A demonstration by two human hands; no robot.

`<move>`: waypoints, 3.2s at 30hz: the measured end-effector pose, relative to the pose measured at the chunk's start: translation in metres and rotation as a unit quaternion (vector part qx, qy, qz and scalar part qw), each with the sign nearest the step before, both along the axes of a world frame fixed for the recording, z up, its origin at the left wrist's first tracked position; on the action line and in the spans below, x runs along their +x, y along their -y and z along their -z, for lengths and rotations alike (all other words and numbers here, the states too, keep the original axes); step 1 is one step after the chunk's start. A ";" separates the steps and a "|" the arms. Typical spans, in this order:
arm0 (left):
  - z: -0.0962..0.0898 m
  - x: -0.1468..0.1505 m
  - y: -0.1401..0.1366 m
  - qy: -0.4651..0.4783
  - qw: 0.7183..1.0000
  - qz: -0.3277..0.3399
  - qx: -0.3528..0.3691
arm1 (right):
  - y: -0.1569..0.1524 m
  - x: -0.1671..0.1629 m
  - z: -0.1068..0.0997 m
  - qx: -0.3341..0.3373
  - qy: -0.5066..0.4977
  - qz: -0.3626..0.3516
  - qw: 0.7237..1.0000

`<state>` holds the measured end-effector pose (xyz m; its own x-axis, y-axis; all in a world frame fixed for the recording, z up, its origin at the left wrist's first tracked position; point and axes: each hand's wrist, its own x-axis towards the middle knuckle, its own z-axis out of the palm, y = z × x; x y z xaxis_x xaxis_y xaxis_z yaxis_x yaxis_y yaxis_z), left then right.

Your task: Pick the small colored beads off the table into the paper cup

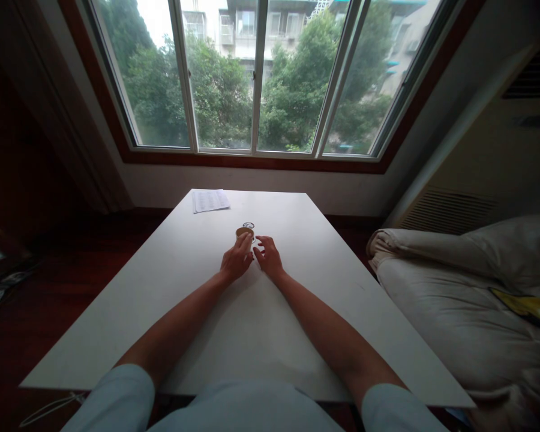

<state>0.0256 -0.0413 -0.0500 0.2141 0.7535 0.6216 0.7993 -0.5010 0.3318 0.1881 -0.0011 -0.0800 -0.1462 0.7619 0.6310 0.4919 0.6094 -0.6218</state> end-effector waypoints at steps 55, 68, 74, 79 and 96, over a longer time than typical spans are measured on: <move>0.004 -0.017 -0.010 0.158 0.986 -0.025 0.040 | 0.011 -0.001 -0.005 -0.006 0.224 -0.107 0.969; 0.007 -0.018 -0.013 0.160 0.987 -0.029 0.008 | 0.016 -0.001 -0.013 0.056 0.159 -0.078 0.983; 0.008 -0.017 -0.013 0.153 0.988 -0.021 0.009 | 0.016 0.000 -0.013 0.073 0.150 -0.049 0.985; 0.008 -0.016 -0.012 0.144 0.989 -0.014 0.008 | 0.017 0.000 -0.015 0.090 0.139 -0.037 0.985; 0.013 -0.016 -0.017 0.136 0.989 -0.022 -0.052 | 0.020 -0.002 -0.022 0.120 0.104 0.008 0.987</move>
